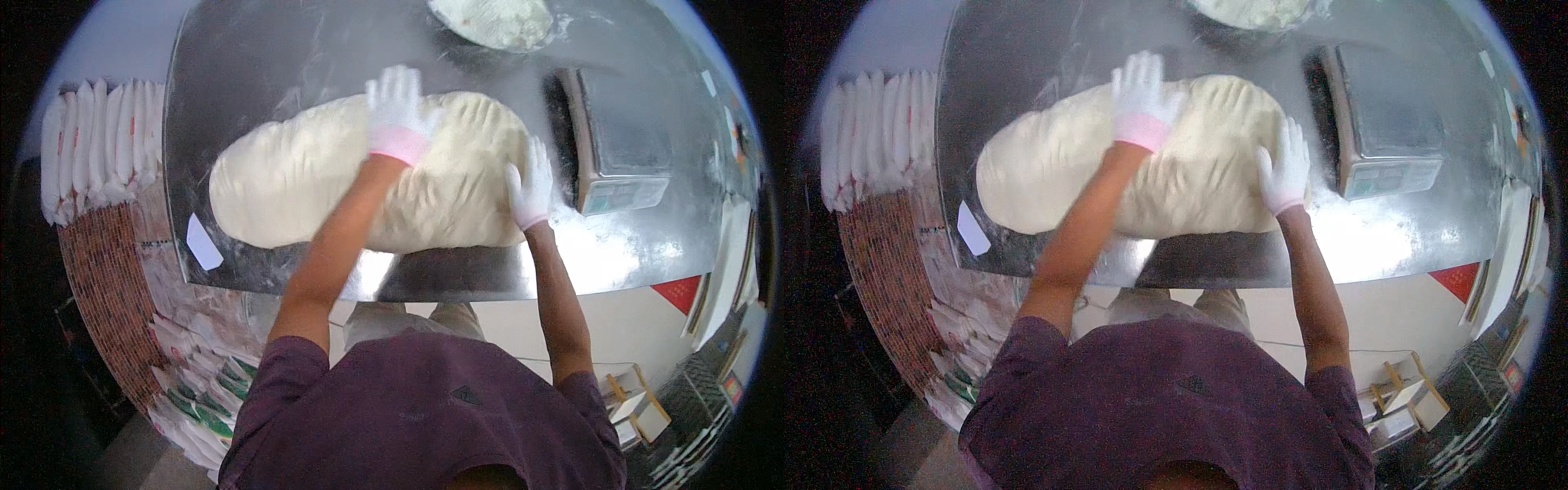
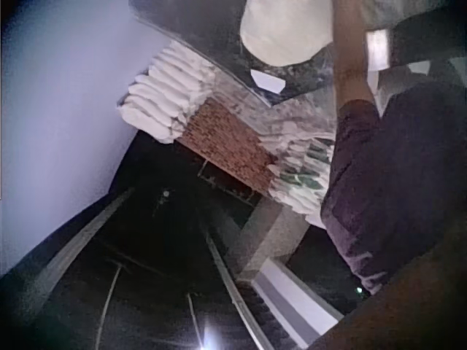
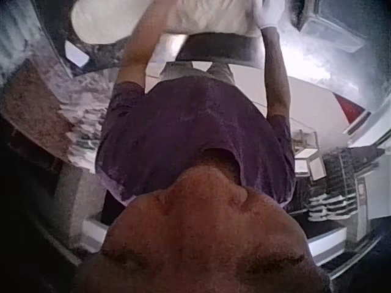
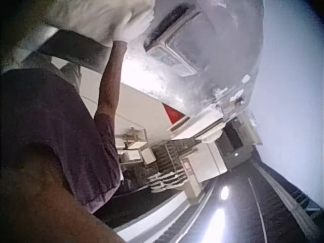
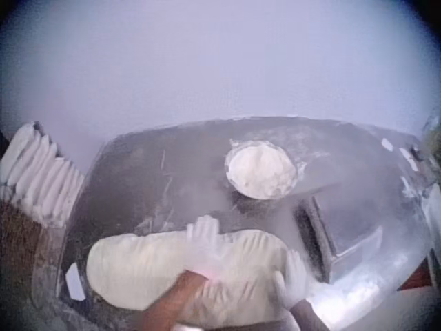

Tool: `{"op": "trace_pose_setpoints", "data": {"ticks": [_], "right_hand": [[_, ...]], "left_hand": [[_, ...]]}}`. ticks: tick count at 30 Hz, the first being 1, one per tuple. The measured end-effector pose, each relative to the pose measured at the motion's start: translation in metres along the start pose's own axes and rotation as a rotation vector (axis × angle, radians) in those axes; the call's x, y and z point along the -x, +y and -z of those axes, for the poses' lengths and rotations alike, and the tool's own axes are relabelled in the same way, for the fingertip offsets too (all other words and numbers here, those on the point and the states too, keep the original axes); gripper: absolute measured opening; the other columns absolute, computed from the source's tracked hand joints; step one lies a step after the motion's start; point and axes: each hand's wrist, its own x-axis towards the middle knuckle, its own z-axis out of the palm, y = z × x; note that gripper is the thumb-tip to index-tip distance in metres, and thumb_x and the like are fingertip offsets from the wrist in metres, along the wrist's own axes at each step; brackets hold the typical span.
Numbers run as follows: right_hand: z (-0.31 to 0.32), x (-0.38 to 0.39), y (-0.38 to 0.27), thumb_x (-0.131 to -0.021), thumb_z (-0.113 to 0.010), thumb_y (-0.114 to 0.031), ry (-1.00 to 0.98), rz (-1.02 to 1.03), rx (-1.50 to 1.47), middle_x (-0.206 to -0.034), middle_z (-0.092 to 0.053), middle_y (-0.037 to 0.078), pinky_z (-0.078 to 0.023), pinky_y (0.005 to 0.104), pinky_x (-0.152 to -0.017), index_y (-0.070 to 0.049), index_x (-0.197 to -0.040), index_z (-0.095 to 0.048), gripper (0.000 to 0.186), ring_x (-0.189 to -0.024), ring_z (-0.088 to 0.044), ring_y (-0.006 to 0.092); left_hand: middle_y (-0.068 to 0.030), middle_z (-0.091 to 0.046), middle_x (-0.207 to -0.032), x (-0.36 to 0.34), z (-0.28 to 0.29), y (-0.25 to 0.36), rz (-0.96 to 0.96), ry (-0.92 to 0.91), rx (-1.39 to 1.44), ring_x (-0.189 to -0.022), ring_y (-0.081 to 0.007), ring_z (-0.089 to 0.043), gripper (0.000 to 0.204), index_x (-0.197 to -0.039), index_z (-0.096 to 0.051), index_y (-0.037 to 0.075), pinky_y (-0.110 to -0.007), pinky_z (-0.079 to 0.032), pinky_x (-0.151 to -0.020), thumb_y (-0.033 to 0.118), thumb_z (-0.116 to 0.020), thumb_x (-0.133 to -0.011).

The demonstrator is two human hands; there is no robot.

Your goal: The person prepares dough on a large metal table. They use a scraper and their hands to pat, roll, and shape a large piece of dough, then use the scraper to cut smaller portions from it and weigh each one on a digital scale.

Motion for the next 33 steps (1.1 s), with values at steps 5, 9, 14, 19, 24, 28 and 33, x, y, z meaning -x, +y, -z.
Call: {"op": "trace_pose_setpoints", "data": {"ticks": [5, 9, 14, 19, 24, 28, 33], "right_hand": [[-0.005, -0.019, -0.009, -0.087, -0.051, -0.029, 0.033, 0.109, 0.194, -0.141, -0.033, 0.025, -0.02, 0.0441, -0.111, 0.002, -0.136, -0.035, 0.06, -0.132, -0.028, 0.0391], [-0.007, -0.021, -0.036, -0.087, -0.049, -0.03, 0.055, 0.055, 0.12, -0.142, -0.032, 0.025, -0.019, 0.0447, -0.111, 0.002, -0.137, -0.034, 0.061, -0.134, -0.025, 0.0379], [-0.037, -0.023, -0.075, -0.088, -0.047, -0.039, -0.062, 0.222, 0.431, -0.144, -0.03, 0.022, -0.016, 0.0455, -0.112, -0.001, -0.139, -0.032, 0.065, -0.136, -0.025, 0.035], [-0.048, -0.036, -0.131, -0.088, -0.052, -0.033, -0.059, 0.211, 0.177, -0.143, -0.032, 0.023, -0.018, 0.0459, -0.111, -0.001, -0.139, -0.032, 0.063, -0.134, -0.027, 0.0365], [-0.104, -0.056, -0.287, -0.083, -0.058, -0.029, -0.138, 0.473, -0.044, -0.138, -0.038, 0.022, -0.025, 0.0465, -0.108, 0.001, -0.135, -0.037, 0.063, -0.13, -0.032, 0.0379], [-0.199, -0.063, -0.43, -0.083, -0.054, -0.034, -0.315, 0.702, -0.083, -0.134, -0.043, 0.02, -0.024, 0.0485, -0.106, 0.0, -0.131, -0.042, 0.06, -0.124, -0.038, 0.035], [-0.296, -0.066, -0.5, -0.083, -0.051, -0.037, -0.073, 0.924, -0.005, -0.132, -0.045, 0.019, -0.024, 0.0476, -0.105, -0.002, -0.128, -0.045, 0.058, -0.121, -0.042, 0.0333]], "left_hand": [[-0.0207, -0.033, -0.143, 0.016, -0.018, -0.052, 0.073, -0.166, 0.083, -0.134, -0.0322, -0.028, 0.073, -0.137, -0.033, -0.001, -0.043, -0.018, -0.112, 0.049, -0.048, -0.087], [-0.0194, -0.036, -0.141, 0.031, 0.036, -0.087, 0.07, 0.089, -0.042, -0.133, -0.0327, -0.03, 0.07, -0.136, -0.035, -0.001, -0.046, -0.018, -0.11, 0.048, -0.046, -0.088], [-0.0203, -0.036, -0.141, 0.059, 0.031, -0.165, 0.244, -0.043, -0.077, -0.134, -0.0314, -0.028, 0.064, -0.136, -0.035, -0.001, -0.045, -0.018, -0.111, 0.041, -0.047, -0.089], [-0.0224, -0.036, -0.14, 0.096, 0.042, -0.189, 0.193, 0.012, 0.155, -0.133, -0.035, -0.028, 0.066, -0.134, -0.038, -0.002, -0.044, -0.018, -0.112, 0.04, -0.053, -0.086], [-0.0235, -0.042, -0.133, 0.17, 0.085, -0.262, 0.352, 0.323, -0.116, -0.127, -0.0379, -0.035, 0.068, -0.128, -0.043, -0.003, -0.05, -0.022, -0.107, 0.036, -0.063, -0.077], [-0.021, -0.043, -0.134, 0.214, 0.06, -0.341, 0.459, 0.238, -0.168, -0.126, -0.0366, -0.036, 0.07, -0.133, -0.04, -0.001, -0.051, -0.023, -0.105, 0.036, -0.06, -0.077], [-0.0181, -0.032, -0.143, 0.239, 0.031, -0.427, 0.533, -0.06, -0.233, -0.133, -0.0331, -0.027, 0.067, -0.139, -0.029, 0.001, -0.047, -0.02, -0.107, 0.031, -0.052, -0.083]]}}
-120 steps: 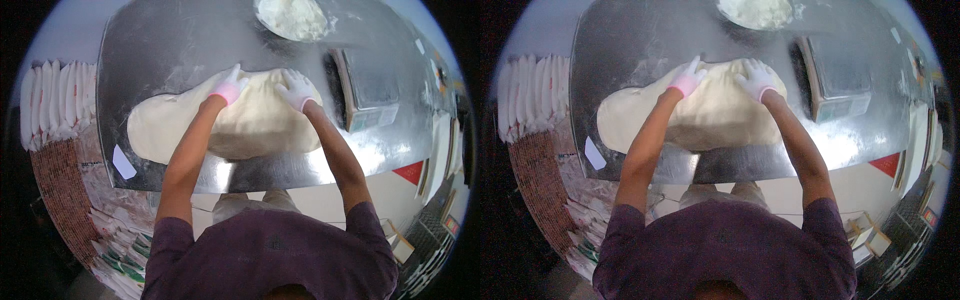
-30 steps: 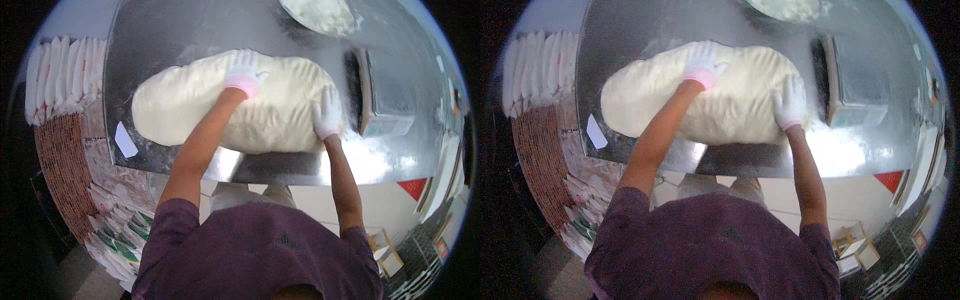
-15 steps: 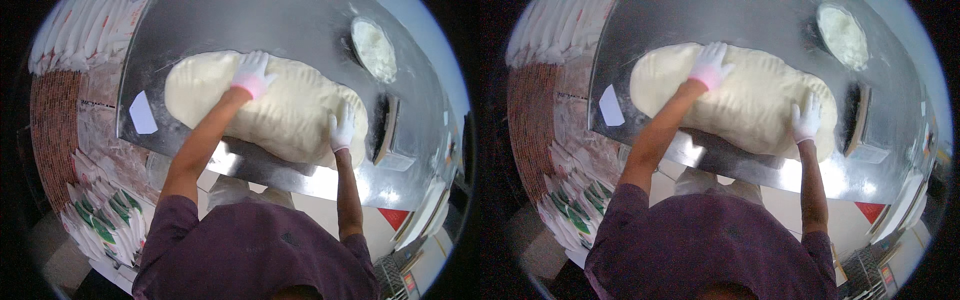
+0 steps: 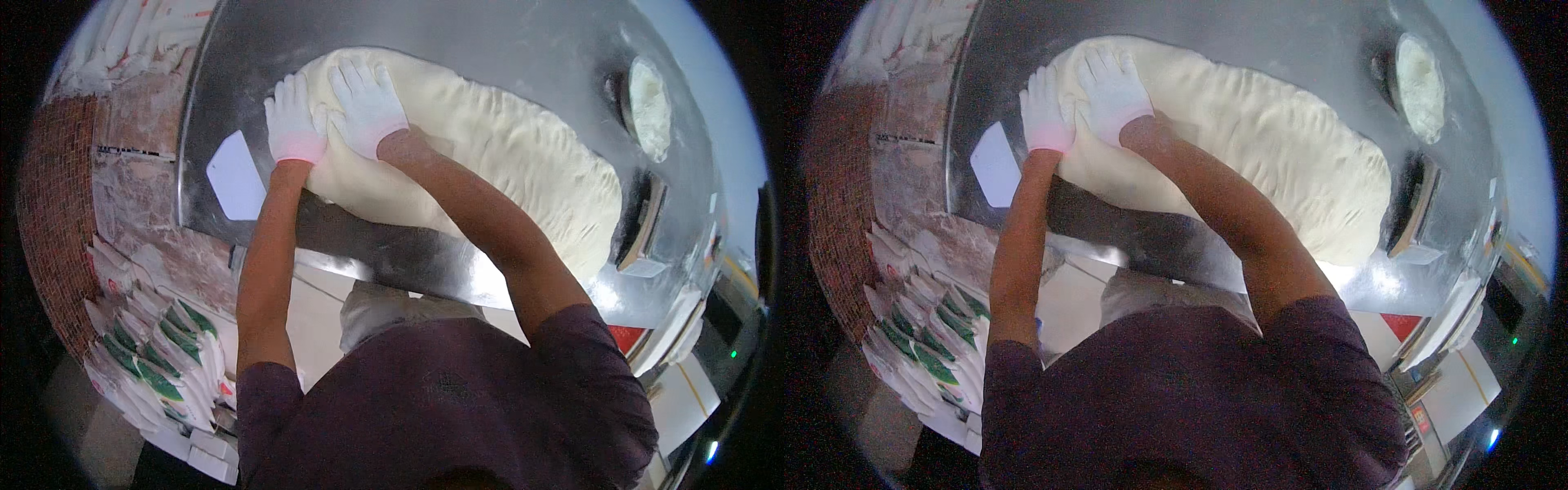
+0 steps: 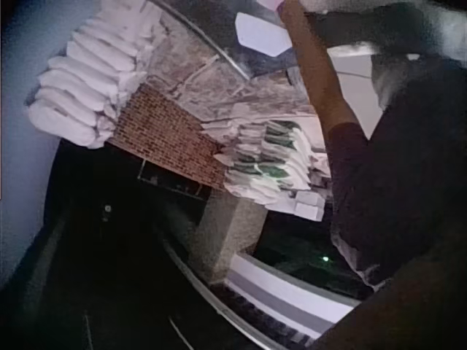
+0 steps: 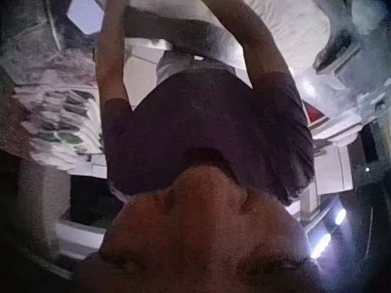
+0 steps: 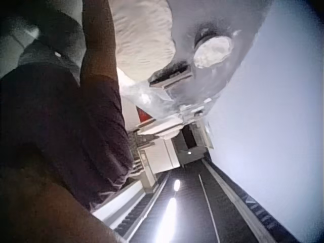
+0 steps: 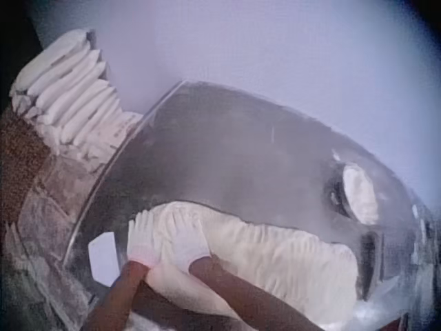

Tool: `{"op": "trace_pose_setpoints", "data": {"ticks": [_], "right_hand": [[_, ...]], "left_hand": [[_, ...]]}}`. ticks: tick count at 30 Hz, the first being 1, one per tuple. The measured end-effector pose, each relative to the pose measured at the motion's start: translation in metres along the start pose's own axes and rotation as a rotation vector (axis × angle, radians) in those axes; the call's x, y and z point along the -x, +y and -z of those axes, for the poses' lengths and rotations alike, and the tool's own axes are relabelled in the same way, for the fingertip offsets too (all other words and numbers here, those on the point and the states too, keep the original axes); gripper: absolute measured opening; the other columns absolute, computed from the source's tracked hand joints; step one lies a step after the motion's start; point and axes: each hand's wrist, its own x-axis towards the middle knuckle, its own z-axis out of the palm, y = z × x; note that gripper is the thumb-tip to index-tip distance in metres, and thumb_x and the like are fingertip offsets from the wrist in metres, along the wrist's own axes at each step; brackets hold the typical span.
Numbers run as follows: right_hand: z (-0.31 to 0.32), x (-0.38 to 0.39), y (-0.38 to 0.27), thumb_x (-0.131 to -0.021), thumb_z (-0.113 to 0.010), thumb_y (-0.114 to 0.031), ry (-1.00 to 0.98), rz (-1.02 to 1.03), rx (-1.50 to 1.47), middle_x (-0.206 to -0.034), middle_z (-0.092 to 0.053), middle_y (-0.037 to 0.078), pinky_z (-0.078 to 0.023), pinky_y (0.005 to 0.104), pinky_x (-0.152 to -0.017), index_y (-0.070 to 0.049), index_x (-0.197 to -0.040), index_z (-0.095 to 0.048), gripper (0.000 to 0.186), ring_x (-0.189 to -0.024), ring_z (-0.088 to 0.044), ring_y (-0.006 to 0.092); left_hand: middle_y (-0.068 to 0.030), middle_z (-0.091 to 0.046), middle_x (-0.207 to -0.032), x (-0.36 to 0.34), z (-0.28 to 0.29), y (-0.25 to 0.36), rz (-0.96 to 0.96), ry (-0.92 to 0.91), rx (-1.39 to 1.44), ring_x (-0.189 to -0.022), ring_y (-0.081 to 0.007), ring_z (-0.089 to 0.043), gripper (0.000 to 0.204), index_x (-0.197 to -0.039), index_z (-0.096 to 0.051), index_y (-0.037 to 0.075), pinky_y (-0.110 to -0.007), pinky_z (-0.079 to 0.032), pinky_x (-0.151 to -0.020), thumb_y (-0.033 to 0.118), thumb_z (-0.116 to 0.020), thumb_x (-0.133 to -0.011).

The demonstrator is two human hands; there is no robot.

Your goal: The person prepares dough on a large metal table. They use a scraper and their hands to pat, roll, and shape a large piece of dough, then use the scraper to cut smaller portions from it and weigh each one on a digital scale.

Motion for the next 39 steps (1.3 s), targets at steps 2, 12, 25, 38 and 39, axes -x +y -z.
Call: {"op": "trace_pose_setpoints", "data": {"ticks": [2, 12, 25, 38, 39], "right_hand": [[-0.01, -0.01, 0.008, -0.083, -0.051, -0.036, -0.118, -0.025, 0.0, -0.133, -0.044, 0.018, -0.025, 0.0474, -0.104, -0.002, -0.129, -0.044, 0.058, -0.122, -0.04, 0.0337], [0.008, -0.037, 0.045, -0.087, -0.046, -0.035, -0.248, -0.312, 0.084, -0.139, -0.037, 0.019, -0.021, 0.0485, -0.109, -0.002, -0.134, -0.036, 0.058, -0.132, -0.03, 0.0339], [-0.025, -0.042, 0.041, -0.09, -0.042, -0.036, -0.2, -0.215, 0.281, -0.138, -0.039, 0.017, -0.026, 0.0452, -0.107, -0.002, -0.133, -0.039, 0.055, -0.129, -0.035, 0.0311], [0.038, -0.003, 0.086, -0.088, -0.048, -0.036, -0.26, -0.314, 0.112, -0.133, -0.042, 0.018, -0.026, 0.0472, -0.107, -0.001, -0.131, -0.038, 0.056, -0.125, -0.037, 0.0337], [0.036, -0.003, 0.085, -0.088, -0.049, -0.036, -0.264, -0.319, 0.065, -0.134, -0.041, 0.019, -0.026, 0.0472, -0.107, -0.001, -0.133, -0.036, 0.058, -0.125, -0.037, 0.0344]], "left_hand": [[-0.0191, -0.034, -0.142, -0.012, -0.01, -0.009, 0.027, -0.007, 0.133, -0.131, -0.0337, -0.03, 0.067, -0.139, -0.031, 0.001, -0.046, -0.021, -0.107, 0.032, -0.052, -0.084], [-0.016, -0.046, -0.132, -0.091, 0.002, -0.023, -0.246, 0.052, 0.159, -0.124, -0.0311, -0.04, 0.057, -0.129, -0.045, 0.002, -0.046, -0.029, -0.101, 0.038, -0.052, -0.085], [-0.0133, -0.051, -0.127, -0.117, -0.007, 0.006, -0.401, -0.059, 0.288, -0.12, -0.0283, -0.043, 0.044, -0.121, -0.051, 0.003, -0.045, -0.029, -0.101, 0.032, -0.045, -0.088], [-0.0192, -0.043, -0.135, -0.117, -0.003, -0.02, -0.242, -0.018, 0.355, -0.127, -0.0336, -0.036, 0.062, -0.131, -0.043, 0.001, -0.049, -0.019, -0.109, 0.038, -0.055, -0.083], [-0.0188, -0.042, -0.136, -0.117, -0.01, -0.017, -0.222, -0.067, 0.382, -0.128, -0.0333, -0.036, 0.063, -0.131, -0.042, 0.001, -0.049, -0.018, -0.11, 0.039, -0.055, -0.083]]}}
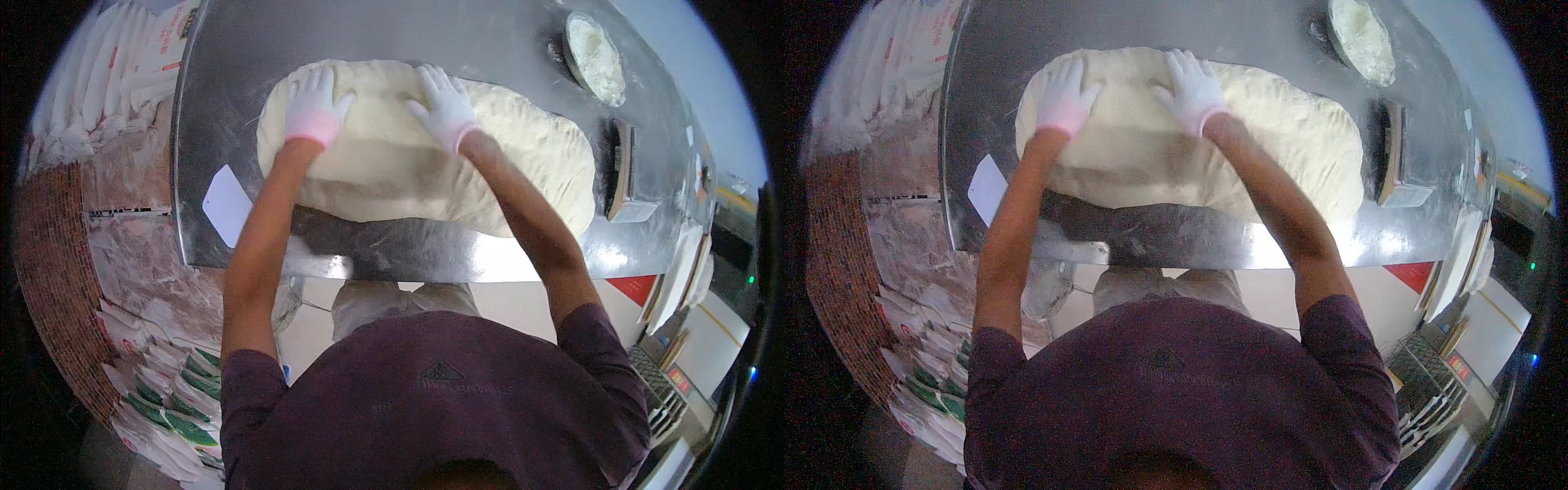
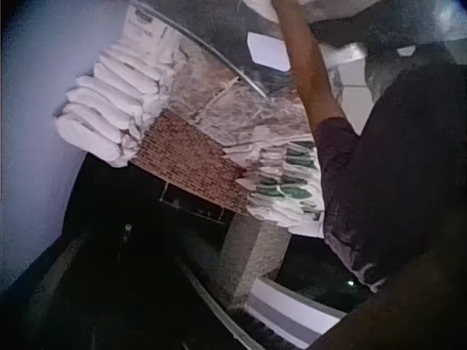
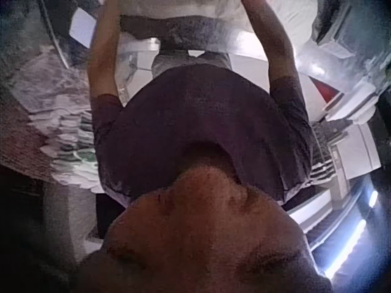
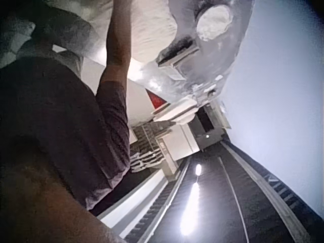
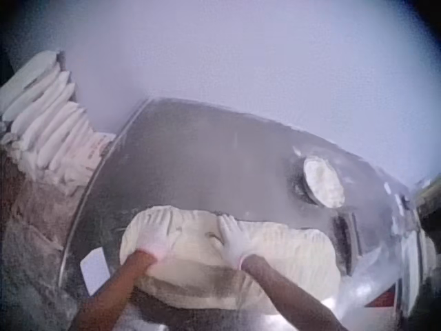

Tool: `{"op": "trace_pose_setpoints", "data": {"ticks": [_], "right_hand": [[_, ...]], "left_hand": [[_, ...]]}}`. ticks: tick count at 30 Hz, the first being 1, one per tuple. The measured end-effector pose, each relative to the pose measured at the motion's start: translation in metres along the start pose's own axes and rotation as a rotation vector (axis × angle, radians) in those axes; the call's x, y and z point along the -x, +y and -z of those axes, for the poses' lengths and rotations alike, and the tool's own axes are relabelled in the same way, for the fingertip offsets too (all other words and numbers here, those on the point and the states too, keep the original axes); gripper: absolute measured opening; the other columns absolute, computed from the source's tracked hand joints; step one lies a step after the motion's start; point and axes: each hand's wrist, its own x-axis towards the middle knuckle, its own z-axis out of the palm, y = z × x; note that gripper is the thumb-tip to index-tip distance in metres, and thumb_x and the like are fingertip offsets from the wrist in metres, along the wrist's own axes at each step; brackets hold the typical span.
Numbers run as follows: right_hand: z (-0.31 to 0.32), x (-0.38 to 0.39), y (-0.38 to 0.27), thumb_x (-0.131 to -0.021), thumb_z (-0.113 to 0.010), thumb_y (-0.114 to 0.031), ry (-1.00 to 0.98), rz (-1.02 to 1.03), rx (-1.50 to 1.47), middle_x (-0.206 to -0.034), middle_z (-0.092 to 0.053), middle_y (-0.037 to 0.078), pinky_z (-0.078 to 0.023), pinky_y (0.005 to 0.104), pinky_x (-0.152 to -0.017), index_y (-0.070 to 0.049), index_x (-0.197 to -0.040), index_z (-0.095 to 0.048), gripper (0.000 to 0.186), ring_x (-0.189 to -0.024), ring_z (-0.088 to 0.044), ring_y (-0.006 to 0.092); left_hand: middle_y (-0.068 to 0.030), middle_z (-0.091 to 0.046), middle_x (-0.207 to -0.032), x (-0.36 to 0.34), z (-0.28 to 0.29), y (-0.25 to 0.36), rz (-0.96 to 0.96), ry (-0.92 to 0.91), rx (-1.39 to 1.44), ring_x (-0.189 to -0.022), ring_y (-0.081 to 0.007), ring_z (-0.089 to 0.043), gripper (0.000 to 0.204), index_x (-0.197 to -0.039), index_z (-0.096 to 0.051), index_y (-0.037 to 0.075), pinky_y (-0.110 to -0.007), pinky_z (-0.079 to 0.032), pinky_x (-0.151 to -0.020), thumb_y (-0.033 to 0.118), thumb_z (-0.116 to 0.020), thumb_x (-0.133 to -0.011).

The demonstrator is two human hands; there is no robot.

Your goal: The person prepares dough on a large metal table. They use a scraper and their hands to pat, roll, and shape a large piece of dough, then use the scraper to cut smaller portions from it and weigh each one on a digital scale.

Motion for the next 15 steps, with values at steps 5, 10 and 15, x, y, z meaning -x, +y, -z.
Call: {"op": "trace_pose_setpoints", "data": {"ticks": [5, 10, 15], "right_hand": [[0.016, 0.082, -0.082, -0.08, -0.055, -0.019, 0.089, -0.035, -0.09, -0.132, -0.041, 0.023, -0.025, 0.0456, -0.107, 0.003, -0.131, -0.037, 0.058, -0.126, -0.035, 0.038], [-0.027, 0.104, -0.072, -0.08, -0.056, -0.017, -0.003, 0.028, -0.031, -0.135, -0.039, 0.025, -0.023, 0.0468, -0.11, 0.005, -0.13, -0.038, 0.057, -0.131, -0.031, 0.0389], [0.008, 0.176, -0.075, -0.077, -0.058, -0.023, 0.156, -0.002, -0.153, -0.13, -0.044, 0.023, -0.028, 0.0482, -0.104, 0.003, -0.125, -0.043, 0.057, -0.124, -0.039, 0.038]], "left_hand": [[-0.0228, -0.045, -0.13, 0.11, 0.011, 0.08, -0.182, 0.334, 0.039, -0.123, -0.0386, -0.039, 0.056, -0.127, -0.046, -0.002, -0.051, -0.023, -0.107, 0.033, -0.052, -0.084], [-0.0223, -0.046, -0.129, 0.123, -0.043, 0.094, -0.199, 0.103, -0.021, -0.123, -0.0383, -0.039, 0.055, -0.123, -0.048, -0.004, -0.052, -0.025, -0.104, 0.031, -0.054, -0.08], [-0.0202, -0.044, -0.133, 0.182, -0.024, 0.123, -0.142, 0.247, 0.02, -0.126, -0.0358, -0.036, 0.063, -0.126, -0.047, -0.002, -0.05, -0.024, -0.105, 0.034, -0.059, -0.076]]}}
